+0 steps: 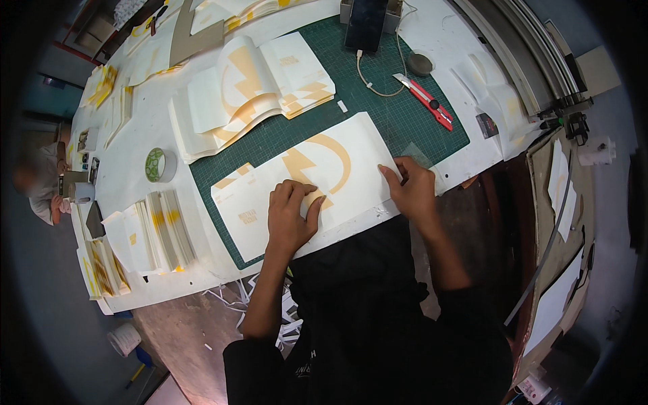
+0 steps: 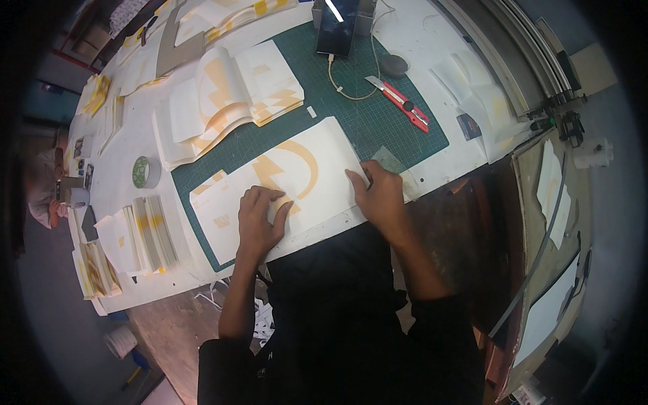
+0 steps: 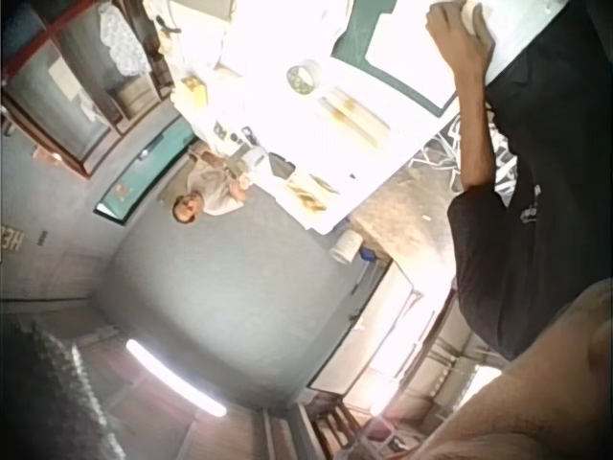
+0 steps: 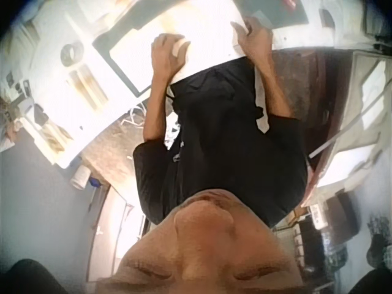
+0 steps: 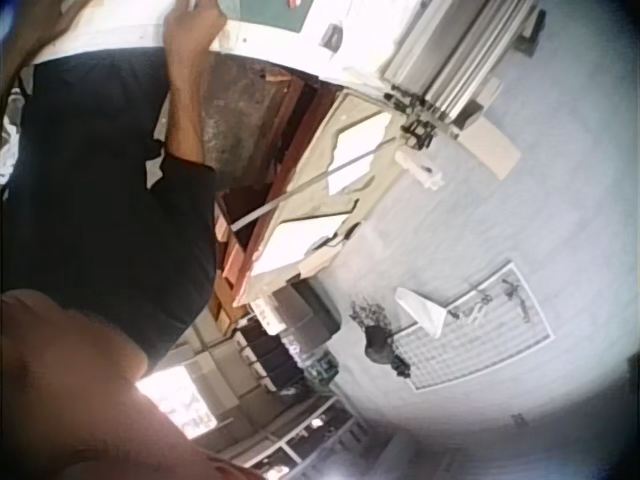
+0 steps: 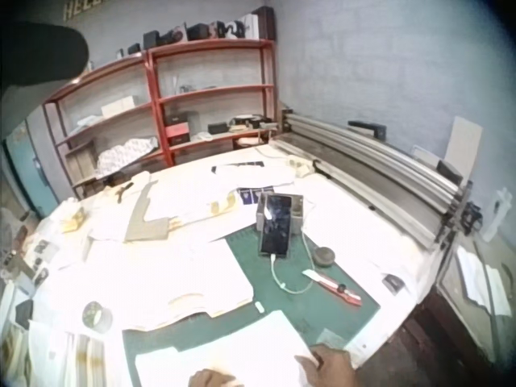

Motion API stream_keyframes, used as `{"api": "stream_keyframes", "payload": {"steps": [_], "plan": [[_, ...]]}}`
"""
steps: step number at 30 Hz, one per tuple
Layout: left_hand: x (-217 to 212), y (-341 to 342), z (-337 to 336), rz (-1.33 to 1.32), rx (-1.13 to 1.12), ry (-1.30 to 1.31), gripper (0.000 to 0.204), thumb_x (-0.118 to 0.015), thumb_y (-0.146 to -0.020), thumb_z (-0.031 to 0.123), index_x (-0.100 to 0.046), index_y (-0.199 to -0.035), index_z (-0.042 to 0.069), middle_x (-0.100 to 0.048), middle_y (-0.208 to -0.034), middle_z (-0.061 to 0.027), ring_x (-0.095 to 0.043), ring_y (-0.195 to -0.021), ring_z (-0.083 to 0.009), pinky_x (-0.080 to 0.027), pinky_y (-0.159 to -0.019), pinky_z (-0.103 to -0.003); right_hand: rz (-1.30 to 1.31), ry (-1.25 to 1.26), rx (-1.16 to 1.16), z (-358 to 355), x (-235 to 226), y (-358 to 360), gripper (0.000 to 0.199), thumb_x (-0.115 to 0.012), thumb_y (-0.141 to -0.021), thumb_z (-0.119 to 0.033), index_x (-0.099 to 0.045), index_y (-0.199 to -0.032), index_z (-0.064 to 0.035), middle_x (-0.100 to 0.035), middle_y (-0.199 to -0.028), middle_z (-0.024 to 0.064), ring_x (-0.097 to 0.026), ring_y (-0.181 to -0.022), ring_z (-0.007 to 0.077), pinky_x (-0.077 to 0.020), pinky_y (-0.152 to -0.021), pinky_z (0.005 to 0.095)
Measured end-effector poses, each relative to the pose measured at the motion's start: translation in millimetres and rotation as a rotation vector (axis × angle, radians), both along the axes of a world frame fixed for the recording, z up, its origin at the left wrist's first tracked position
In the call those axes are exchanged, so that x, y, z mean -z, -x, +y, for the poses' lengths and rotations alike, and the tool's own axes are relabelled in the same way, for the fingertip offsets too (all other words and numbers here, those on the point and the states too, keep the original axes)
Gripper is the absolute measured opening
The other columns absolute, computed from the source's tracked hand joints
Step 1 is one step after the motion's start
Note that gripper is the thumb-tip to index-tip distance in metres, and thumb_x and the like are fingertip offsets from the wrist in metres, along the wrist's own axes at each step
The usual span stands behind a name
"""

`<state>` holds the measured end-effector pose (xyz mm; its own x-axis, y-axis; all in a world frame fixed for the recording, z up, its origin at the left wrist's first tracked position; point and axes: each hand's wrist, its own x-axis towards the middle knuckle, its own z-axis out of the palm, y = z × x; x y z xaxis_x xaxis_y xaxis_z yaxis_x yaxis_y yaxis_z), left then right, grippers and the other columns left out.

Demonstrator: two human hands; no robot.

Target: The person repeatedly opens a book, smooths the pages with both hands, and closes it. They handle multiple books one at a time on a green cutting mat, occasionally using a plastic scraper to press the pages. The books are stacked on the table as they are processed.

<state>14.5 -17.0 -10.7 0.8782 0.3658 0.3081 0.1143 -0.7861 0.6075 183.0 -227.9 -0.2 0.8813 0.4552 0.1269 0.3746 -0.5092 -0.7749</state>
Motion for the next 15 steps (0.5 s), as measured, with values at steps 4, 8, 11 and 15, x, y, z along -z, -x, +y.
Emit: {"api": "stream_keyframes", "payload": {"steps": [4, 8, 11, 15], "plan": [[-2, -2, 0, -0.010, 0.009, 0.010, 0.023, -0.084, -0.084, 0.010, -0.073, -0.104, 0.005, -0.063, -0.098, -0.0096, -0.062, -0.094, -0.0290, -0.046, -0.084, -0.041, -0.327, -0.121, -0.134, 12, 4, 40, 0.034, -0.071, -0.091, 0.003, -0.070, -0.125, 0.0039, -0.070, -0.120, 0.0271, -0.073, -0.107, 0.0380, -0.0585, -0.093, 0.0458], [-6, -5, 0, 0.071, -0.006, 0.041, 0.024, -0.084, -0.085, 0.010, -0.074, -0.105, 0.007, -0.064, -0.097, -0.0076, -0.062, -0.094, -0.0283, -0.046, -0.084, -0.041, -0.465, -0.004, -0.313, 22, 6, 66, 0.057, -0.068, -0.085, 0.009, -0.064, -0.142, 0.0037, -0.058, -0.148, 0.0293, -0.060, -0.136, 0.0459, -0.0524, -0.112, 0.0479], [-7, -6, 0, 0.087, -0.016, 0.072, 0.024, -0.084, -0.085, 0.010, -0.074, -0.107, 0.008, -0.065, -0.097, -0.0064, -0.062, -0.094, -0.0279, -0.046, -0.085, -0.041, -0.476, 0.052, -0.342, 26, 7, 72, 0.060, -0.067, -0.083, 0.011, -0.063, -0.143, 0.0037, -0.054, -0.153, 0.0295, -0.057, -0.140, 0.0475, -0.0510, -0.114, 0.0497], [-6, -6, -1, 0.089, -0.024, 0.090, 0.025, -0.084, -0.084, 0.010, -0.074, -0.107, 0.008, -0.065, -0.097, -0.0061, -0.062, -0.094, -0.0275, -0.046, -0.087, -0.041, -0.456, -0.006, -0.297, 23, 4, 67, 0.051, -0.070, -0.087, 0.007, -0.065, -0.138, 0.0042, -0.060, -0.145, 0.0296, -0.063, -0.132, 0.0455, -0.0556, -0.106, 0.0497]]}}
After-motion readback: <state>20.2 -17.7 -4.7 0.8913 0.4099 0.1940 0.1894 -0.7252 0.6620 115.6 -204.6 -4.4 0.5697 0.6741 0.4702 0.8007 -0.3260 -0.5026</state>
